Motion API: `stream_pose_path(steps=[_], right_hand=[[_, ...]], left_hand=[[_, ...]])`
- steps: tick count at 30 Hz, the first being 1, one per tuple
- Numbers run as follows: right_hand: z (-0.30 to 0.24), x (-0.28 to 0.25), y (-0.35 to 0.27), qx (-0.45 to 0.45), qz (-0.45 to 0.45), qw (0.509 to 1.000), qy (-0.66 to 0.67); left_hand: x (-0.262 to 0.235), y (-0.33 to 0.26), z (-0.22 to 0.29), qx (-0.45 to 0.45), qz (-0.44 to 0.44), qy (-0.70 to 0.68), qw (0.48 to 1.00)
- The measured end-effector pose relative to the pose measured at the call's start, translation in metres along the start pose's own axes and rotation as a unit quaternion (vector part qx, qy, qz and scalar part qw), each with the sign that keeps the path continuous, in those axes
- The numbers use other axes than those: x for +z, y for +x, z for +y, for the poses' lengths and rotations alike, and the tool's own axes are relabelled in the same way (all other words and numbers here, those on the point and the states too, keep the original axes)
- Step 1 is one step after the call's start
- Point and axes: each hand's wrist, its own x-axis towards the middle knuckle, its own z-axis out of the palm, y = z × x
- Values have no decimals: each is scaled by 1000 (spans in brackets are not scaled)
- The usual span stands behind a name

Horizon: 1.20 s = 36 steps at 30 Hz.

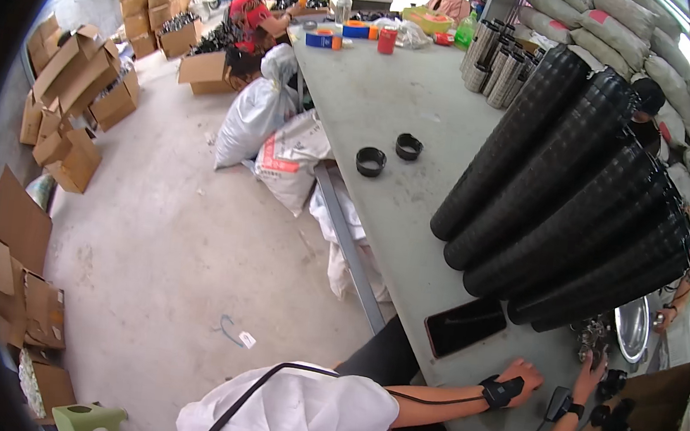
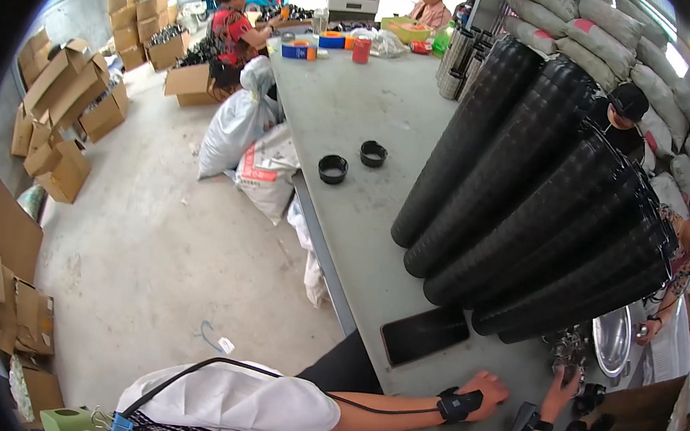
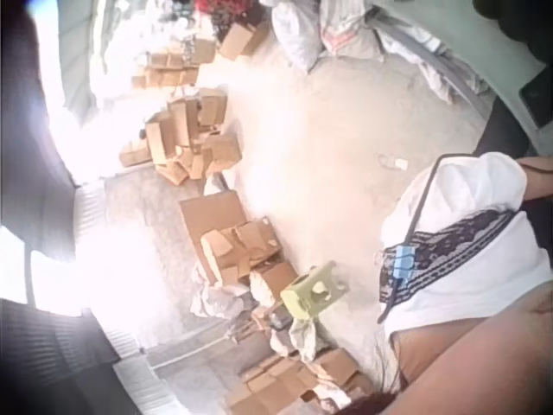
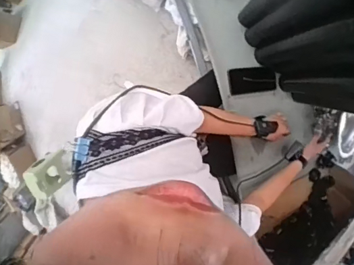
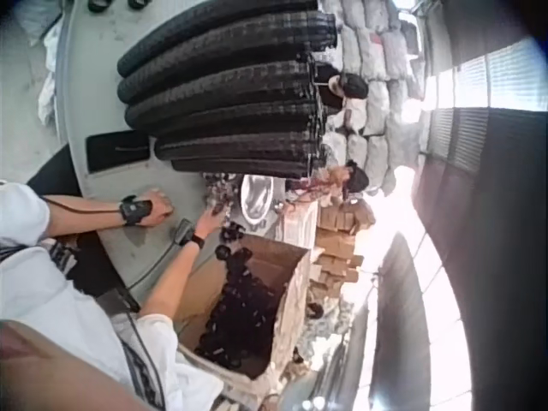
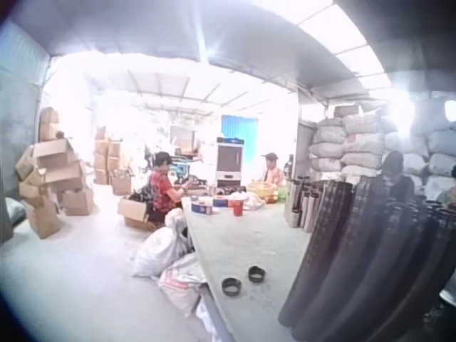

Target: Assembling black plastic components and metal rings on a production line.

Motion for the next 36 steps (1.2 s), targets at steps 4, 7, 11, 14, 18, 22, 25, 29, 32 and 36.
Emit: stream_pose_path(steps=[4,7,11,14,18,22,25,29,32,36], right_hand=[[54,6,-24,14,76,987,-138],[78,31,-37,-39,58,983,-168],[71,43,-33,3,100,986,-136],[47,39,-35,42,95,983,-149],[36,22,-43,93,81,979,-159],[32,24,-50,91,83,977,-174],[26,26,-54,82,84,981,-155],[19,9,-50,137,76,983,90],[24,-2,-48,171,185,953,168],[20,-25,-43,85,324,937,104]], left_hand=[[8,0,-11,15,-17,17,1000],[-2,7,-17,17,-20,31,999],[-22,22,-7,-7,-94,86,992],[-19,35,1,-28,-161,177,970],[9,68,-6,-36,-237,105,965],[41,98,-2,-49,-144,29,988],[58,98,-12,21,-103,87,991],[63,103,-18,0,-113,57,992],[68,110,-22,-9,-115,16,993],[69,112,-28,-11,-99,13,995]])
